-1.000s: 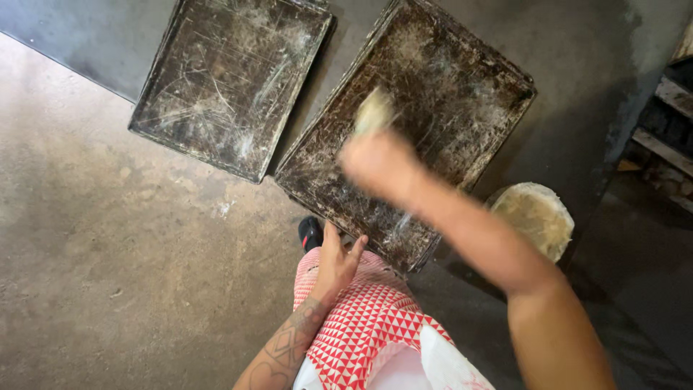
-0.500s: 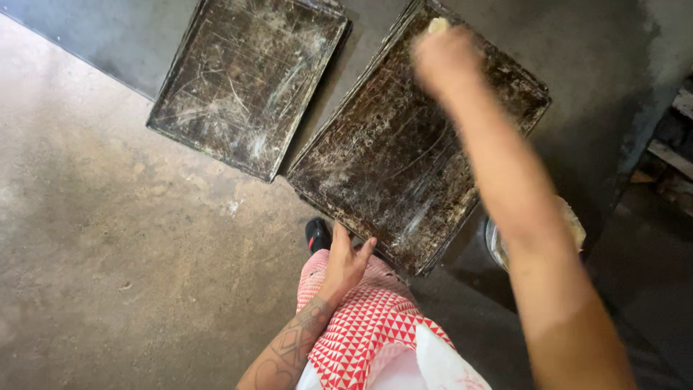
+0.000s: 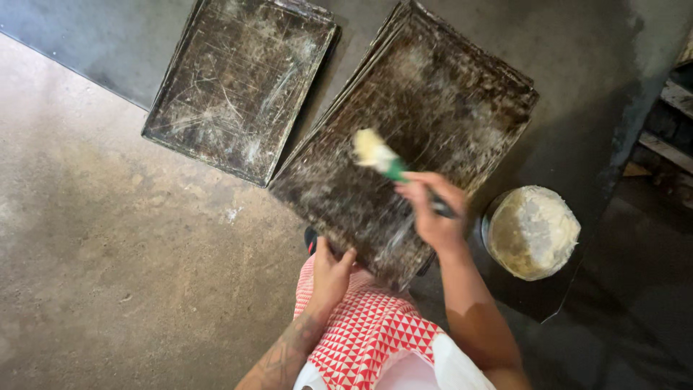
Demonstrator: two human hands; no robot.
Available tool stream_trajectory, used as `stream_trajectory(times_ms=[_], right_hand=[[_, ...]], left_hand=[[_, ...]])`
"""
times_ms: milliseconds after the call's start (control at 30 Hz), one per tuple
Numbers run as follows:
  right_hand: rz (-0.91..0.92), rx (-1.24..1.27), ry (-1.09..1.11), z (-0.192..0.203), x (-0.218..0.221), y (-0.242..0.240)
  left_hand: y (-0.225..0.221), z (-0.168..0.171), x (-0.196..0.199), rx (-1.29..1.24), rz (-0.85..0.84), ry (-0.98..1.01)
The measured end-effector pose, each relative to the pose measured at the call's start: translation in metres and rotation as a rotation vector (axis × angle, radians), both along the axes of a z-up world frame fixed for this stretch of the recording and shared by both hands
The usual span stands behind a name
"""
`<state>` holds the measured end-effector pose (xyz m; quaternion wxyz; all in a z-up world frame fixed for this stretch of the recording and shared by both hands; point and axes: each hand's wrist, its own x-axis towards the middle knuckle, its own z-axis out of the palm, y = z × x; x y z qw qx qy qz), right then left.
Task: The person greases several baking trays using a brush dipped in a bowl of fat or oil.
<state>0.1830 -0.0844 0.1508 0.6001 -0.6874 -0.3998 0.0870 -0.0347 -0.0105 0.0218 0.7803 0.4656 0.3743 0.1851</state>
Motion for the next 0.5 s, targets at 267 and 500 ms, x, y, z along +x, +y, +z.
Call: stream_trajectory(times_ms=[267,500], right_hand=[[-0.353,0.262,0.184,-0.020,0.008,-0.034],[-0.375,0.289,0.100,0.001,-0.003,-0.050]], left_hand=[[0.017,0.086,0.030,-0.138,0.435,-0.097],[0.081,0.120,0.024,0.155,0.568,-0.163]])
